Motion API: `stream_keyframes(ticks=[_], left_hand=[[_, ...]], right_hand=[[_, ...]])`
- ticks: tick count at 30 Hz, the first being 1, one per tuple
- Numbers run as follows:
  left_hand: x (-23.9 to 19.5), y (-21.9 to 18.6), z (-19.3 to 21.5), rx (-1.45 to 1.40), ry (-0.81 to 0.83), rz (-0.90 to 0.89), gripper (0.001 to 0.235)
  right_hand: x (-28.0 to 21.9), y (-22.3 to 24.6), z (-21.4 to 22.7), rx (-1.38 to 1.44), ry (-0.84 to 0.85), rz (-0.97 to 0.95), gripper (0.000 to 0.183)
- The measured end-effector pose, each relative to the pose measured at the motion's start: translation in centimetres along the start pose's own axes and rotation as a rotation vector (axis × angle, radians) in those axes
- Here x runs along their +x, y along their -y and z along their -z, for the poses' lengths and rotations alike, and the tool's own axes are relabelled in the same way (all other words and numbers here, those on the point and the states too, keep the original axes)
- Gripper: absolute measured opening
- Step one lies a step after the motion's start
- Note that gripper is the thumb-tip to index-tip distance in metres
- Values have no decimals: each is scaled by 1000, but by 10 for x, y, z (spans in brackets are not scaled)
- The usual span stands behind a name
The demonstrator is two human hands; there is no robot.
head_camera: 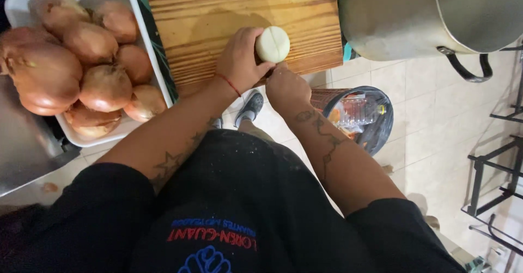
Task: Peeling and chopping onions on a wooden board and placing them into a large pot.
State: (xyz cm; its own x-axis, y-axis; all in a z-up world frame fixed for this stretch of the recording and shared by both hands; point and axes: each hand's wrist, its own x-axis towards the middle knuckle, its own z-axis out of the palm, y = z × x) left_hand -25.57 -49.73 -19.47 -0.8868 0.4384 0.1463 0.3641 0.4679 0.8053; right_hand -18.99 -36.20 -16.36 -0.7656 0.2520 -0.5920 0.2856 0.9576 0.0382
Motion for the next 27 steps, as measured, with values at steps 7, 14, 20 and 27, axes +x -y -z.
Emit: stream_keyframes(ticks=[7, 14, 20, 27], left_hand=[[-5, -19, 2, 14, -75, 18, 62], [2, -17, 1, 64, -53, 76, 76], [4, -37, 39, -43, 44, 207, 61], [9, -58, 106, 0, 329, 427, 57]], right_hand=[[-16, -21, -14, -167, -122, 348, 27], [-51, -12, 4, 3, 138, 124, 31], [-73, -27, 13, 79, 229, 89, 34], [-79, -68, -22, 134, 3, 324, 24]])
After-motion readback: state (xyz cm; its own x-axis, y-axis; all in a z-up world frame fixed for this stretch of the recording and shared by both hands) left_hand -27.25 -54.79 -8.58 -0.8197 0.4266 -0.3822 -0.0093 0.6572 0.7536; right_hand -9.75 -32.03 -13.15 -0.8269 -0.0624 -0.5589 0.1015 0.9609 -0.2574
